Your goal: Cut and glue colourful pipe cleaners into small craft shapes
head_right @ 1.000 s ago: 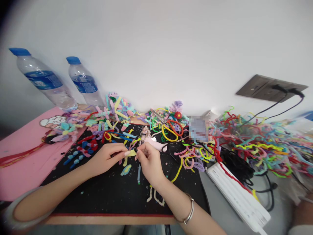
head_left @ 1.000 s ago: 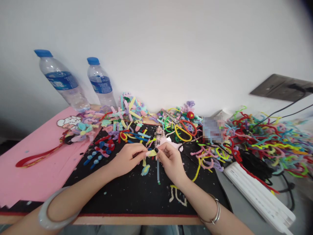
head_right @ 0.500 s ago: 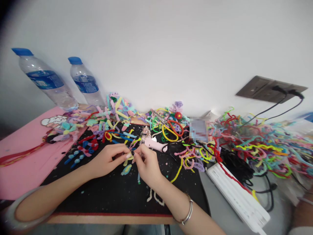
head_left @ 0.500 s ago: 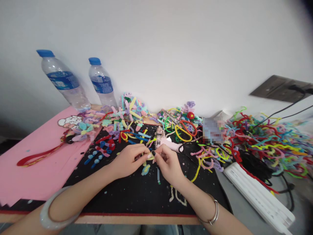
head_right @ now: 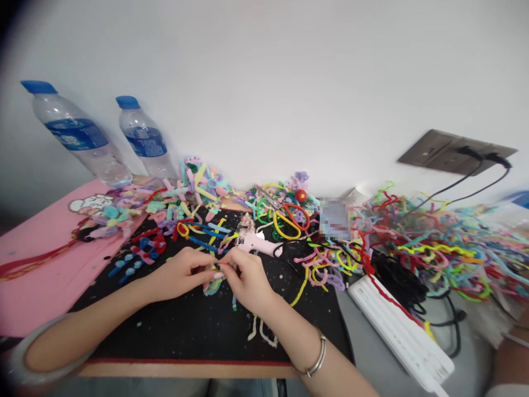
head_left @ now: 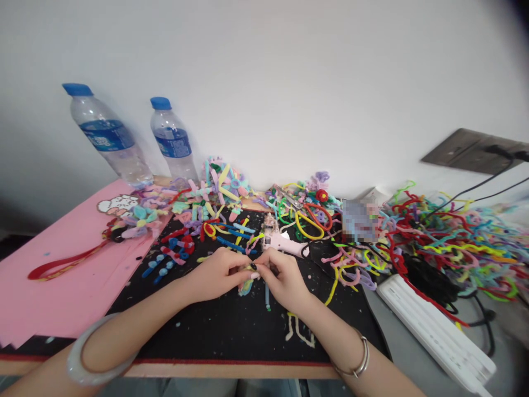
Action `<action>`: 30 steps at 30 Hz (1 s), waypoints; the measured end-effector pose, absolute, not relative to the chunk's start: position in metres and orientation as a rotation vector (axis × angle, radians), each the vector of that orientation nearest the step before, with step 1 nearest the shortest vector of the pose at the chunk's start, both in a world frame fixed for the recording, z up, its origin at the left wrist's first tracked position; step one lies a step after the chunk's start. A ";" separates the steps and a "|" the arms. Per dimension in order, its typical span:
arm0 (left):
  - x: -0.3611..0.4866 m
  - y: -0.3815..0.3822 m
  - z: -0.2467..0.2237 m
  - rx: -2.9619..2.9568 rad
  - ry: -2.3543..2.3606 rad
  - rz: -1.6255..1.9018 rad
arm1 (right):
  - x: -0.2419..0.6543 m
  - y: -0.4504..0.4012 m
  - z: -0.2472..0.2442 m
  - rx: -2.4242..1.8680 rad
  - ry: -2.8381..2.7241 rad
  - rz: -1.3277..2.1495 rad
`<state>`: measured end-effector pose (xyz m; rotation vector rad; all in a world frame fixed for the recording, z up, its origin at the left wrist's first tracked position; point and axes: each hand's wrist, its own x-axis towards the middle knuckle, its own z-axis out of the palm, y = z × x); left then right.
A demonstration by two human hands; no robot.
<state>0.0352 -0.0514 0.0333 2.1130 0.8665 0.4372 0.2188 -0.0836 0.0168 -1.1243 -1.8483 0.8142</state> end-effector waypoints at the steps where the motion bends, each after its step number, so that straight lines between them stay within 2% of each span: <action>1: 0.035 -0.052 0.034 2.107 0.843 0.433 | 0.219 -0.084 0.017 -1.115 -1.864 0.805; 13: 0.032 -0.051 0.040 1.966 0.679 0.416 | 0.220 -0.088 0.019 -0.995 -2.024 0.727; 18: 0.032 -0.050 0.039 1.989 0.664 0.464 | 0.217 -0.088 0.022 -1.186 -1.861 0.811; 30: 0.035 -0.060 0.024 2.864 0.772 0.756 | 0.203 -0.097 0.026 -1.401 -1.669 0.978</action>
